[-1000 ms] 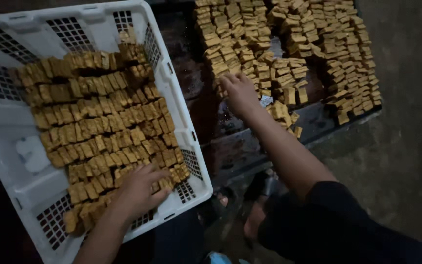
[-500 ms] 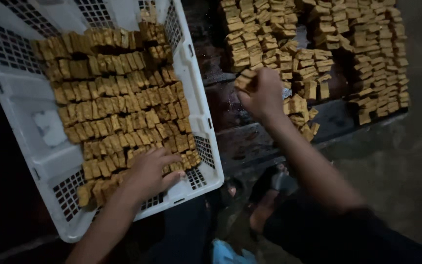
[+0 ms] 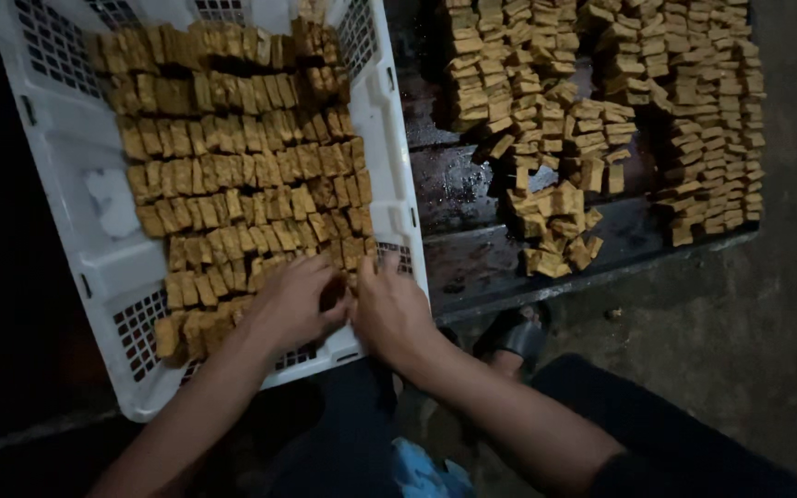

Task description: The person sorts and stacks rectangular pieces of tempeh from a table into plastic crates by hand.

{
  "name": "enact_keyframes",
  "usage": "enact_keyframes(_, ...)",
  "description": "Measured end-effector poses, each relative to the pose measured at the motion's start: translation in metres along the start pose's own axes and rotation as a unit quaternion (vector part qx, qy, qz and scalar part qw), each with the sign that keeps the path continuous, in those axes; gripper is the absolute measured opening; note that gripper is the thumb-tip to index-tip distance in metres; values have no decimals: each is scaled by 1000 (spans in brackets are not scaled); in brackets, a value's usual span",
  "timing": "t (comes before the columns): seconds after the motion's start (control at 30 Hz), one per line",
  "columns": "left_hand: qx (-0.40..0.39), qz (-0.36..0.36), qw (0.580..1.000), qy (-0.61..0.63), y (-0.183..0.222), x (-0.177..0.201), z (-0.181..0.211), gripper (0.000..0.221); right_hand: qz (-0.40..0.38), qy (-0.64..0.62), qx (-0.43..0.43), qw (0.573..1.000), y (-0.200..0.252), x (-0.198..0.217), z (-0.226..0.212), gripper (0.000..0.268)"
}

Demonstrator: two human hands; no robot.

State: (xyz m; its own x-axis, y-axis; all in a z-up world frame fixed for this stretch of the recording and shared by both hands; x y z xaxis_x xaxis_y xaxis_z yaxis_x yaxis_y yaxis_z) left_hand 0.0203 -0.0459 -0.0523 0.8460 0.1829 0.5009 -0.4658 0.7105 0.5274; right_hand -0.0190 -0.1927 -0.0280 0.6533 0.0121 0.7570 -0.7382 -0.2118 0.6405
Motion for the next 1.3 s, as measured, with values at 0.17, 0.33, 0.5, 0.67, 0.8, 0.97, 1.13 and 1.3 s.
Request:
enact_keyframes(0.17, 3, -30, 999, -16, -5, -6, -8, 48, -84, 100, 13, 991, -31, -35, 12, 55)
enact_keyframes(0.33, 21, -68, 994, -86, -5, -11, 4, 70, -140, -126, 11, 982, 19, 25, 20, 57)
enact_keyframes(0.5, -23, -83, 988, 130, -13, 7, 37, 56, 111, -288, -30, 951, 55, 161, 96, 26)
enact_keyframes(0.67, -4, -195, 980, 34, -16, 26, 68, 48, 183, -222, -78, 954, -81, 119, 256, 45)
enact_keyframes(0.8, 21, -177, 984, 13, -4, 36, 74, 33, 133, -90, -26, 987, -137, 115, 275, 59)
enact_keyframes(0.97, 106, -177, 970, 127, -12, 40, 73, 52, 126, 79, 27, 989, -190, 90, 292, 67)
enact_keyframes(1.13, 152, -148, 950, 229, -3, 33, 51, 54, 143, 101, -1, 985, -202, 77, 298, 59)
enact_keyframes(1.3, -33, 41, 958, 280, 6, 45, 40, 45, 111, 60, -57, 990, -182, 87, 287, 76)
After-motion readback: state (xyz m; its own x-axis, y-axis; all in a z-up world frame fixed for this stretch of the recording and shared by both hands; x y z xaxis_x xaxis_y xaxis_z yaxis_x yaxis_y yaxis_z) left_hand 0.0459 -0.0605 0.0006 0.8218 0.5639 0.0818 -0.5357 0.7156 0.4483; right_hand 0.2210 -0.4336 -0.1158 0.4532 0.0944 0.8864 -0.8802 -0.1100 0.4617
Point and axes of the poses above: each hand's wrist, its own y-axis away from the middle knuckle, its own x-axis out of the back of the hand, z = x × y, the point moved 3 cm from there along -y, towards the middle knuckle, and after that the axes turned 13 degrees about -z, right-handed, at the moved point
